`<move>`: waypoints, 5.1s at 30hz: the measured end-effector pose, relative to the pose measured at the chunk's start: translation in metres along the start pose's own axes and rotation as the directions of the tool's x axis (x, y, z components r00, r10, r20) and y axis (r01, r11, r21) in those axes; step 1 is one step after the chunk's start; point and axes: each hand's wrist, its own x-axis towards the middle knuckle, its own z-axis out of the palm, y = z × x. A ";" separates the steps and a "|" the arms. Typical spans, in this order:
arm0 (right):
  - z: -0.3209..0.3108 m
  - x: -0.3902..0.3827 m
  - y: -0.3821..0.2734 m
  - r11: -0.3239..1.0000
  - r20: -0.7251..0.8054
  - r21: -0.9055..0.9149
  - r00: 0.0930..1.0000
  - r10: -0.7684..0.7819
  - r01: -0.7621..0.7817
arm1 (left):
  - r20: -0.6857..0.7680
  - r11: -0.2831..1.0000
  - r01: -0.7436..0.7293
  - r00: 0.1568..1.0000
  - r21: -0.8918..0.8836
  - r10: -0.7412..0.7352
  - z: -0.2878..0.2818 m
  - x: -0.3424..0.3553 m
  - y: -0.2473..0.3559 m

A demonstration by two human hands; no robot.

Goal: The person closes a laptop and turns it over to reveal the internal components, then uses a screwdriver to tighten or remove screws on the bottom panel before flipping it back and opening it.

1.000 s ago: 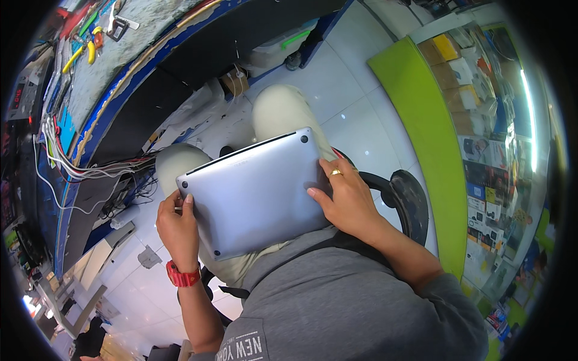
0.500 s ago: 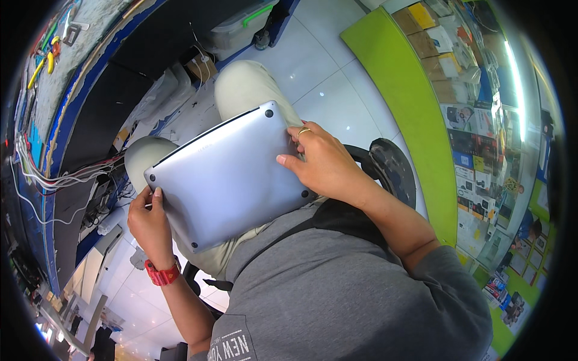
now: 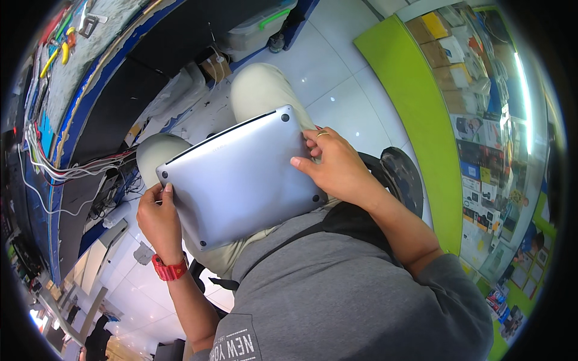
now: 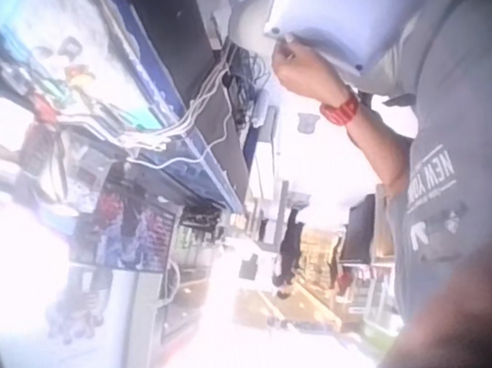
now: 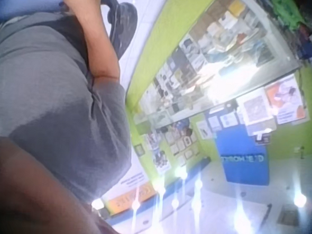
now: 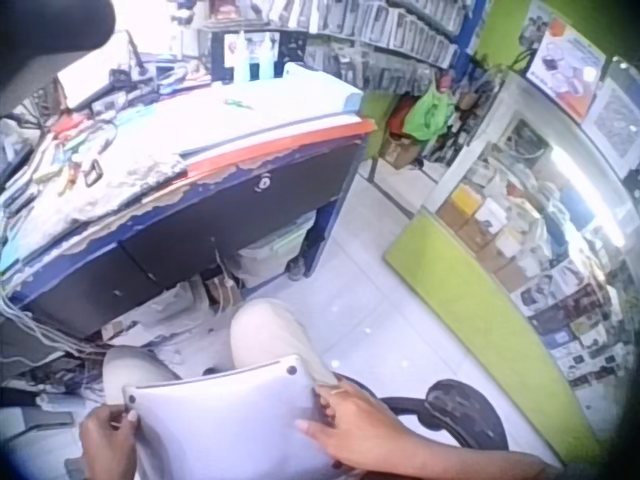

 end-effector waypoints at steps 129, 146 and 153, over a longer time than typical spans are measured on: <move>0.021 0.011 0.005 0.973 -0.065 -0.192 0.987 -0.145 0.130 | 0.092 0.963 0.119 0.991 -0.243 -0.099 0.004 0.017 -0.009; 0.017 0.015 0.000 0.965 -0.048 -0.246 0.993 -0.104 0.089 | 0.076 0.962 0.077 0.995 -0.261 -0.059 0.003 0.017 -0.006; 0.017 0.013 0.000 0.974 -0.061 -0.195 0.990 -0.126 0.112 | 0.092 0.964 0.083 0.994 -0.251 -0.062 0.002 0.017 -0.003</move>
